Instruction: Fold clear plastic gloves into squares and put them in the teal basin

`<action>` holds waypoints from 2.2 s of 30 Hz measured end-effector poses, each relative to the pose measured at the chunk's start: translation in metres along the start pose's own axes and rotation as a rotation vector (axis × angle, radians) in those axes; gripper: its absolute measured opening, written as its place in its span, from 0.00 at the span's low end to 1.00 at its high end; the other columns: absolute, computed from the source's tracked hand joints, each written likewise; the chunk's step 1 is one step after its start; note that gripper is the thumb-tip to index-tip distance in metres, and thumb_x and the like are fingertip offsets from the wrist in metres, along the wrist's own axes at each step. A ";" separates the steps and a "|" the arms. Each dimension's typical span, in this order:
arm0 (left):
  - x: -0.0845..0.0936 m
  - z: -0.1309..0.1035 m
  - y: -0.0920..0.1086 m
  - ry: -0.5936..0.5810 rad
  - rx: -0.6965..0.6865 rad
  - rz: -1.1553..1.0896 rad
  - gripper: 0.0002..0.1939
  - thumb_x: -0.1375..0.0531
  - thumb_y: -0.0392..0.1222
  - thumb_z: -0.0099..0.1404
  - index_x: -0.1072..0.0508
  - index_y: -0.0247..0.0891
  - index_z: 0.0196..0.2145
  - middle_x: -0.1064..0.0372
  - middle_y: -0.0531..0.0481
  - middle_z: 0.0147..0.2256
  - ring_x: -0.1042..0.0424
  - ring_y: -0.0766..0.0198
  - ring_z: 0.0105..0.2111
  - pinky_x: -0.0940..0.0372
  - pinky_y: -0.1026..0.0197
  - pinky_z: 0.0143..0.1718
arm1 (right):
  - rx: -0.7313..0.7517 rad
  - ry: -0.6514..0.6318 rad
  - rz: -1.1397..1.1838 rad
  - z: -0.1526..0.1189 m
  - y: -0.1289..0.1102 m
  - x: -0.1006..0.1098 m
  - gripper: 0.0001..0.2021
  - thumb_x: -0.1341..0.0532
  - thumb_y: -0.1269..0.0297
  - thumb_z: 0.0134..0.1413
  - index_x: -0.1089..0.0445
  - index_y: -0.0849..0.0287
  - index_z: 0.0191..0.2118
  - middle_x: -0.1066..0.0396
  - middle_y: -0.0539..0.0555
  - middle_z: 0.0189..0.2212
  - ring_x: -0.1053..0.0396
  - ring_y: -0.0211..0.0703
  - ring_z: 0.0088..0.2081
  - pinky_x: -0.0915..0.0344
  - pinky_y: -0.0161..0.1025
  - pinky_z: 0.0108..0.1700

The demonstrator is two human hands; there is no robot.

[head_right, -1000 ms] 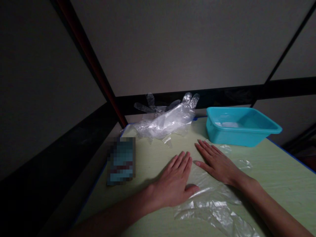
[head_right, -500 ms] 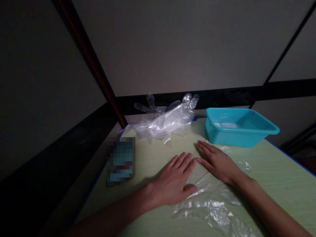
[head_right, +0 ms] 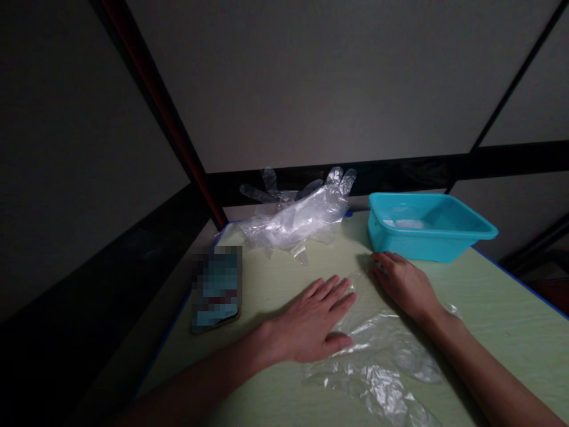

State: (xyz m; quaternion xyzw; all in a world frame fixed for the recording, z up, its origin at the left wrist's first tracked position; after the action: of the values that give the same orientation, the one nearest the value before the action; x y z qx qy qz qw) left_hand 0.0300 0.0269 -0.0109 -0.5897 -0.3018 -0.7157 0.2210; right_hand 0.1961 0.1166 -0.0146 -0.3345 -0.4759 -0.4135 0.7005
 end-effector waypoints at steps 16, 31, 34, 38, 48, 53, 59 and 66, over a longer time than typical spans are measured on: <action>0.002 0.001 0.000 -0.019 -0.037 0.041 0.31 0.57 0.56 0.63 0.54 0.33 0.57 0.62 0.42 0.60 0.63 0.52 0.59 0.63 0.51 0.56 | 0.000 0.047 -0.117 -0.001 0.005 0.003 0.16 0.53 0.67 0.54 0.38 0.64 0.46 0.31 0.61 0.35 0.32 0.49 0.34 0.36 0.39 0.32; 0.002 0.001 0.002 -0.032 -0.056 0.069 0.31 0.58 0.56 0.63 0.54 0.33 0.57 0.63 0.42 0.60 0.63 0.53 0.59 0.62 0.52 0.55 | -0.019 0.026 0.059 0.001 0.002 0.008 0.19 0.51 0.67 0.51 0.45 0.64 0.50 0.33 0.61 0.37 0.32 0.47 0.31 0.38 0.37 0.30; 0.002 0.000 0.002 -0.021 -0.059 0.048 0.31 0.57 0.56 0.63 0.54 0.33 0.57 0.62 0.42 0.60 0.62 0.53 0.59 0.62 0.52 0.55 | -0.004 0.018 0.025 0.001 0.002 0.008 0.20 0.51 0.67 0.51 0.45 0.66 0.50 0.34 0.62 0.38 0.34 0.50 0.36 0.38 0.39 0.35; 0.002 0.000 0.001 -0.002 -0.057 0.041 0.31 0.57 0.56 0.63 0.53 0.33 0.57 0.61 0.42 0.60 0.62 0.52 0.59 0.62 0.52 0.55 | -0.017 -0.037 0.014 0.000 0.004 0.006 0.19 0.49 0.65 0.49 0.45 0.66 0.47 0.33 0.61 0.34 0.35 0.51 0.35 0.39 0.41 0.35; 0.001 0.001 0.002 -0.019 -0.059 0.077 0.31 0.57 0.56 0.63 0.54 0.33 0.57 0.61 0.42 0.60 0.63 0.53 0.59 0.62 0.52 0.55 | -0.061 -0.059 0.132 0.000 0.008 0.004 0.16 0.48 0.67 0.42 0.44 0.62 0.41 0.35 0.53 0.24 0.35 0.44 0.24 0.43 0.36 0.25; 0.002 0.000 0.002 -0.025 -0.053 0.091 0.31 0.58 0.56 0.63 0.54 0.34 0.57 0.61 0.43 0.60 0.62 0.53 0.59 0.62 0.52 0.55 | -0.085 -0.016 0.160 0.000 0.006 0.013 0.13 0.51 0.70 0.45 0.44 0.60 0.41 0.37 0.51 0.22 0.36 0.42 0.21 0.44 0.35 0.23; 0.002 0.000 0.002 -0.021 -0.052 0.076 0.31 0.58 0.56 0.63 0.54 0.35 0.57 0.62 0.44 0.60 0.62 0.53 0.59 0.61 0.52 0.55 | -0.110 0.002 0.065 -0.001 0.015 0.011 0.13 0.51 0.68 0.48 0.43 0.59 0.42 0.33 0.53 0.25 0.34 0.44 0.22 0.43 0.35 0.23; 0.001 0.000 0.001 -0.017 -0.059 0.085 0.31 0.58 0.56 0.63 0.54 0.34 0.57 0.61 0.43 0.60 0.61 0.53 0.59 0.61 0.52 0.55 | -0.075 0.079 0.047 0.000 0.020 0.014 0.12 0.52 0.69 0.51 0.43 0.60 0.43 0.33 0.60 0.39 0.31 0.44 0.29 0.40 0.35 0.27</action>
State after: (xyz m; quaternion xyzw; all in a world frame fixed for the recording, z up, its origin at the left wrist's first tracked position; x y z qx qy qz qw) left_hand 0.0307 0.0261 -0.0092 -0.6142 -0.2571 -0.7094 0.2311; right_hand 0.2168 0.1218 -0.0027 -0.3551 -0.4240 -0.4274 0.7151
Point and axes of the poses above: each hand's wrist, its own z-axis towards the middle knuckle, its own x-axis out of the back of the hand, y = z × x, the point moved 5 cm from there along z, towards the middle knuckle
